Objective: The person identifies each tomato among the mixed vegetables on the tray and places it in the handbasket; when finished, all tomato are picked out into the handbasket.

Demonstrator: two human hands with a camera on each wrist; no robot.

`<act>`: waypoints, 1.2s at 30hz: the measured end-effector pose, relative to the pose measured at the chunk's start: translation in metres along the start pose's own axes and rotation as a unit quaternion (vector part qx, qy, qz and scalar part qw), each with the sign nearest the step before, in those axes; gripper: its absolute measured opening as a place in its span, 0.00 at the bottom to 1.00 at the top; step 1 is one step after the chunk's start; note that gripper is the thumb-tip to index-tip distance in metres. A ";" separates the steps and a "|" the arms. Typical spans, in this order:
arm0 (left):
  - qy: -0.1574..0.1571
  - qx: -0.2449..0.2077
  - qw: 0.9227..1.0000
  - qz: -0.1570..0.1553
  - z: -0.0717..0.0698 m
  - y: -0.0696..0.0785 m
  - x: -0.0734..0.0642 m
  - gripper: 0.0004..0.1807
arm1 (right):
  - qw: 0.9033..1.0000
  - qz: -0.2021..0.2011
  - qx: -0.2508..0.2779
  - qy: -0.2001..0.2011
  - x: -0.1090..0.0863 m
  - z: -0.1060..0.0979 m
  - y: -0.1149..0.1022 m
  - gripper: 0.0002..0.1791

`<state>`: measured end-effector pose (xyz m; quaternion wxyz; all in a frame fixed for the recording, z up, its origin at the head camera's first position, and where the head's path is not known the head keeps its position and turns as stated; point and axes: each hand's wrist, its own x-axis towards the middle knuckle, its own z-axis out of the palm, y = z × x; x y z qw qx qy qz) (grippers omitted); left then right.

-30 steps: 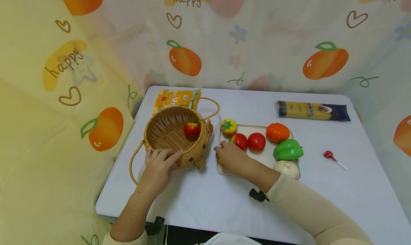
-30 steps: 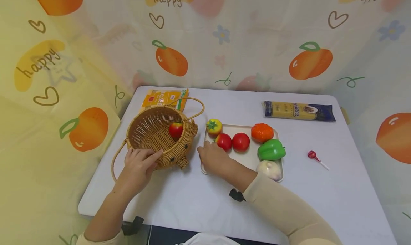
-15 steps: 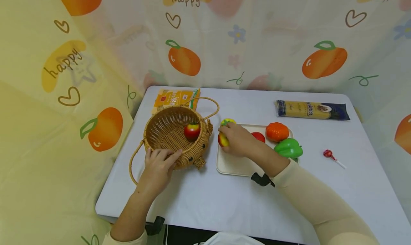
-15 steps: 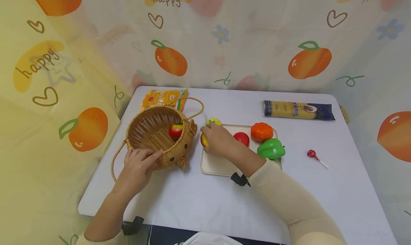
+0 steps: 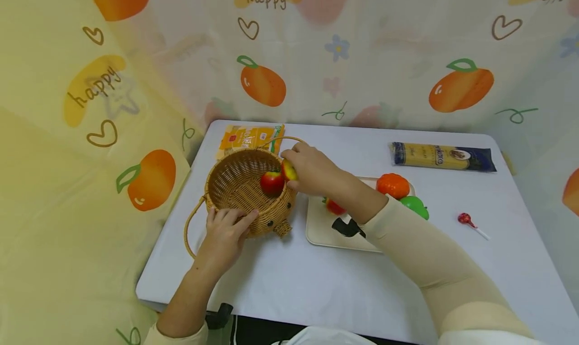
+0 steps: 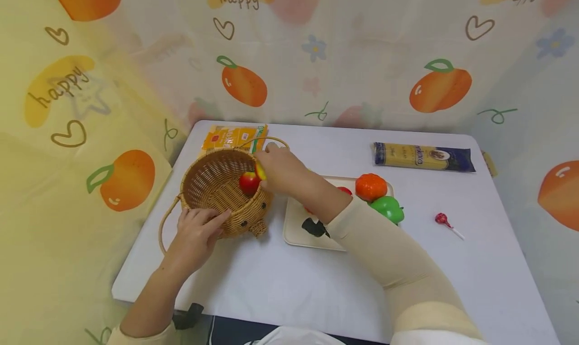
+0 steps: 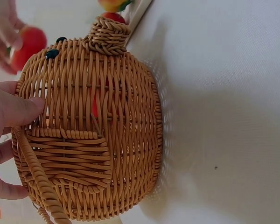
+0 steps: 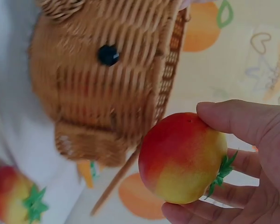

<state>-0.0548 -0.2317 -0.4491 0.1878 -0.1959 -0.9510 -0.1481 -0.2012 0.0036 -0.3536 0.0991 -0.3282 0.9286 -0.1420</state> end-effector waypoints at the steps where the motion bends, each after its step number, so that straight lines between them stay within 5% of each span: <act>1: -0.001 0.001 1.000 0.000 0.000 0.000 0.000 0.27 | 1.000 -0.004 -0.001 -0.001 0.003 -0.001 -0.004 0.38; 18: -0.001 0.008 1.000 -0.001 -0.002 0.001 0.000 0.24 | 0.997 -0.056 -0.043 -0.039 0.026 0.022 -0.047 0.39; 36: -0.013 0.008 1.000 -0.007 -0.003 0.002 0.001 0.24 | 0.993 -0.072 -0.061 -0.075 0.035 0.048 -0.048 0.39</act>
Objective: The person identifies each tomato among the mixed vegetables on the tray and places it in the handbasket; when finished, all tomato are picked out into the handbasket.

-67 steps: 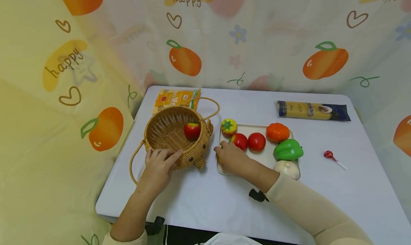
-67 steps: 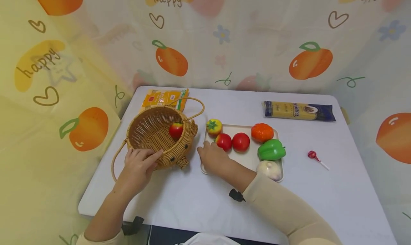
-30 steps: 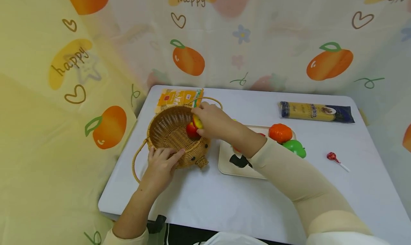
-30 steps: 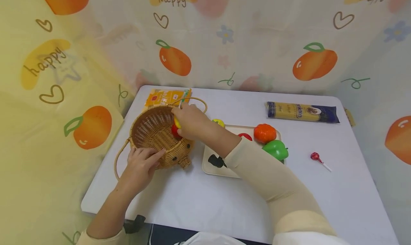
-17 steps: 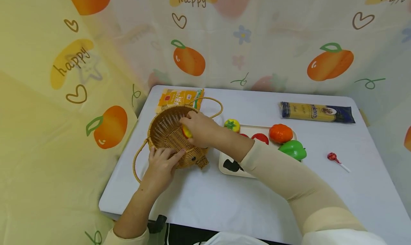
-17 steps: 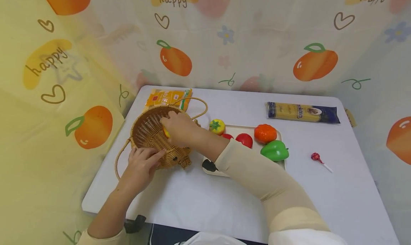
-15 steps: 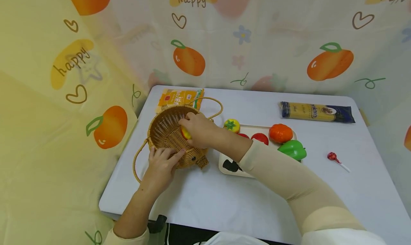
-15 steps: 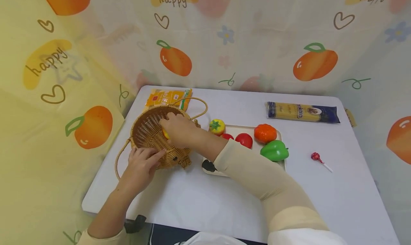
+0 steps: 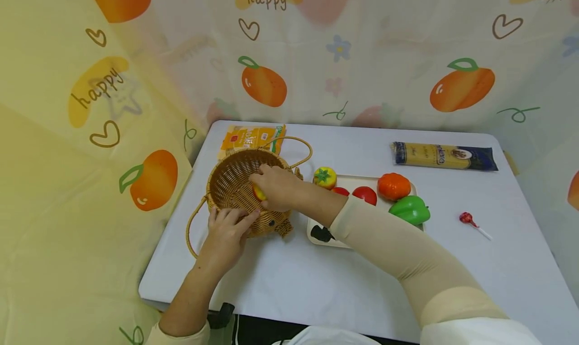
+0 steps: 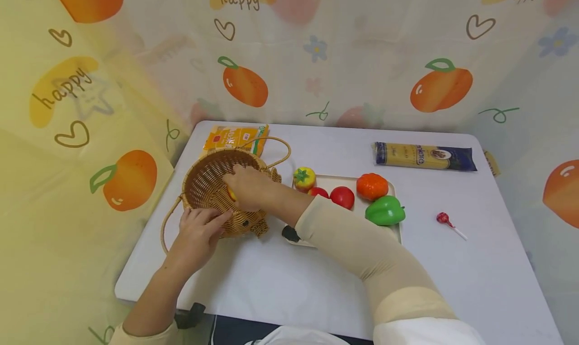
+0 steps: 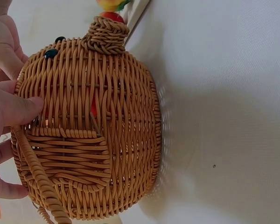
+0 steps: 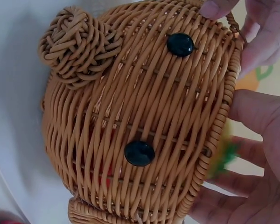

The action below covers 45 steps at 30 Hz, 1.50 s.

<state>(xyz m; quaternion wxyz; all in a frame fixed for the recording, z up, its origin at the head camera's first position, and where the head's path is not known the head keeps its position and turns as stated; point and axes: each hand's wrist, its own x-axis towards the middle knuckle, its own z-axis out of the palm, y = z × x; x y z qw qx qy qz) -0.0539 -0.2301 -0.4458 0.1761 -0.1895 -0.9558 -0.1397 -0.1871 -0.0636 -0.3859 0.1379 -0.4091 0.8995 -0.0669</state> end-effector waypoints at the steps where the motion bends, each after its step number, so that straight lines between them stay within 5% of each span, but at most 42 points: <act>1: 0.001 0.000 1.000 0.001 0.000 0.000 0.000 0.24 | 1.000 -0.002 0.000 0.000 -0.001 -0.001 0.001 0.39; 19: 0.001 -0.004 1.000 0.011 -0.001 -0.006 -0.004 0.29 | 0.998 0.047 0.029 0.039 -0.047 -0.029 0.047 0.42; 36: 0.012 -0.062 0.996 0.063 -0.011 -0.019 -0.008 0.28 | 0.988 0.143 0.050 -0.025 -0.088 0.022 0.108 0.41; 45: 0.006 -0.064 0.996 0.058 -0.010 -0.019 -0.007 0.28 | 0.987 0.148 0.053 -0.032 -0.097 0.049 0.121 0.37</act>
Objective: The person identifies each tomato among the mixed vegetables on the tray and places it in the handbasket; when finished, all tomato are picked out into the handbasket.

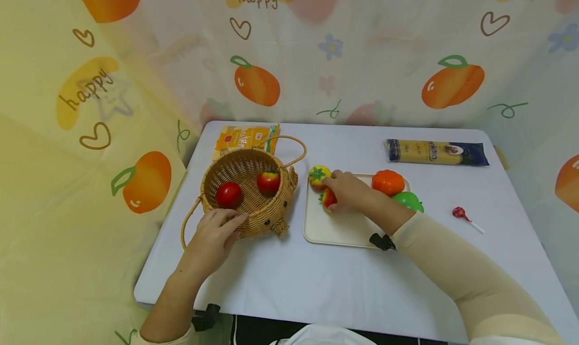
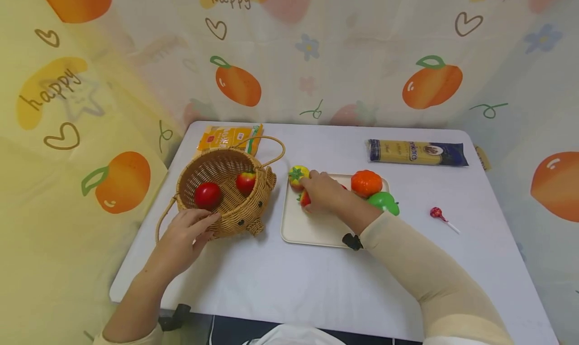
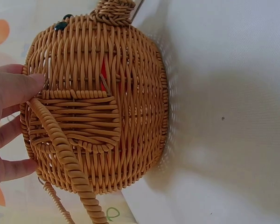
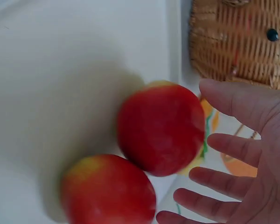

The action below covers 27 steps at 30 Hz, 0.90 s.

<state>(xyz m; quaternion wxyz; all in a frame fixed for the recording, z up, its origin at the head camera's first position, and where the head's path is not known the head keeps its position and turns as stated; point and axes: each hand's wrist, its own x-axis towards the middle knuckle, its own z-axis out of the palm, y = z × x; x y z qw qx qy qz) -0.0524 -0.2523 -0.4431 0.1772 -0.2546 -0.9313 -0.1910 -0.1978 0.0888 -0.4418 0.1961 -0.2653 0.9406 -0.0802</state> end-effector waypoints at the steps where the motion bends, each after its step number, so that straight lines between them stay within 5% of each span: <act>1: 0.000 0.000 1.000 -0.001 0.000 0.000 0.000 0.29 | 1.000 -0.003 0.000 -0.001 0.000 0.002 0.000 0.37; 27: -0.004 -0.002 1.000 -0.014 -0.003 0.005 0.002 0.27 | 1.000 -0.006 0.013 -0.010 0.001 0.017 0.001 0.39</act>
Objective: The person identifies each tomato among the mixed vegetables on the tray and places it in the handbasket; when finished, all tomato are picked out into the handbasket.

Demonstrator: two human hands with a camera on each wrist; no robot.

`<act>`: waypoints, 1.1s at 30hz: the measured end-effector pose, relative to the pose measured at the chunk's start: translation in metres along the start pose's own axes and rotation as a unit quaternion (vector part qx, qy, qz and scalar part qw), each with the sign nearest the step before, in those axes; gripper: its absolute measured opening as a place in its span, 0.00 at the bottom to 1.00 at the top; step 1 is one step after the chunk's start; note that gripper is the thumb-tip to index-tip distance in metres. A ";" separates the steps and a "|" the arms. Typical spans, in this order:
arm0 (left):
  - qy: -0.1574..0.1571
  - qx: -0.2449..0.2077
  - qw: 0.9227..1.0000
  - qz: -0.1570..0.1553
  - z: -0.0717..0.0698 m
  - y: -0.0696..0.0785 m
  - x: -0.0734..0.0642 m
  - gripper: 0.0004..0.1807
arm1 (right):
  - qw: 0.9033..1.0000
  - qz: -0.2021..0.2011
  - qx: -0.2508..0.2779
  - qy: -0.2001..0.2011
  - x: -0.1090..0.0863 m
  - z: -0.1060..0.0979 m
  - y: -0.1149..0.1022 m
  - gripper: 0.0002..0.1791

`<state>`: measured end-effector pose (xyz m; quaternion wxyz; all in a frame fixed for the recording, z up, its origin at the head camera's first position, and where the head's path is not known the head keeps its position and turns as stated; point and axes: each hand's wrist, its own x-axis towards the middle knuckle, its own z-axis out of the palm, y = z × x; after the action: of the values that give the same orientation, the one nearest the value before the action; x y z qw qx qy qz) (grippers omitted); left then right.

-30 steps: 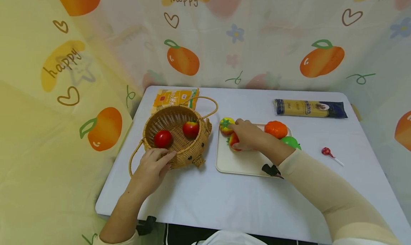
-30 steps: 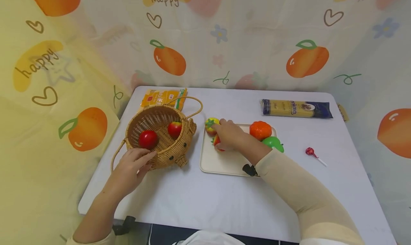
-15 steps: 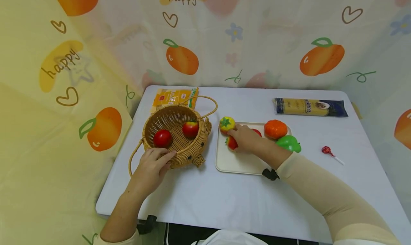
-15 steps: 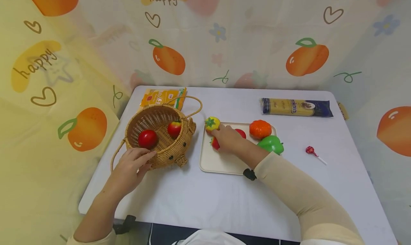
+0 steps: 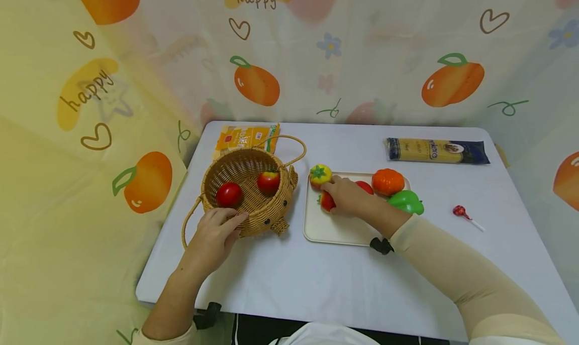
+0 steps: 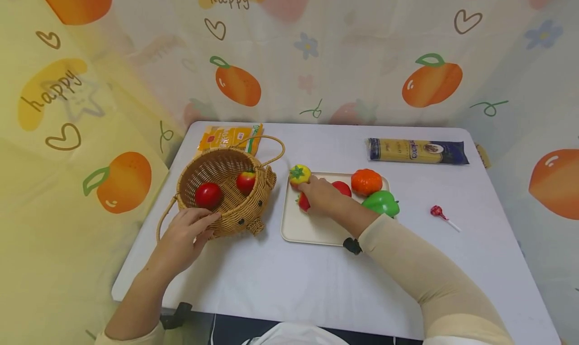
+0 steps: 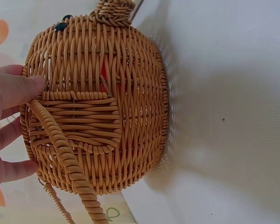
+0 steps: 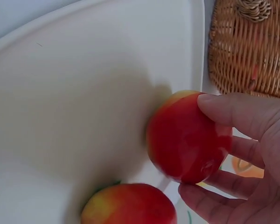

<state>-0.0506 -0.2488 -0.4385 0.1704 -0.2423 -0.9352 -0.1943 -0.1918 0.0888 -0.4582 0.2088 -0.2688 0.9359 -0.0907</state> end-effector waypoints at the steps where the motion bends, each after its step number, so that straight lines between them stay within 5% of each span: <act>1: 0.000 0.000 1.000 0.000 0.000 0.000 0.000 0.27 | 1.000 -0.001 0.002 0.001 0.000 0.000 0.000 0.39; 20: 0.002 0.000 1.000 0.001 0.001 -0.001 0.000 0.27 | 0.999 0.003 0.004 0.034 -0.016 -0.045 0.002 0.38; 33: 0.009 0.004 1.000 0.006 0.002 -0.002 -0.001 0.27 | 0.997 -0.027 0.005 0.070 -0.007 -0.091 -0.026 0.38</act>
<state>-0.0512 -0.2495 -0.4413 0.1807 -0.2451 -0.9329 -0.1921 -0.2141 0.0756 -0.3669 0.1420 -0.2860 0.9400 -0.1200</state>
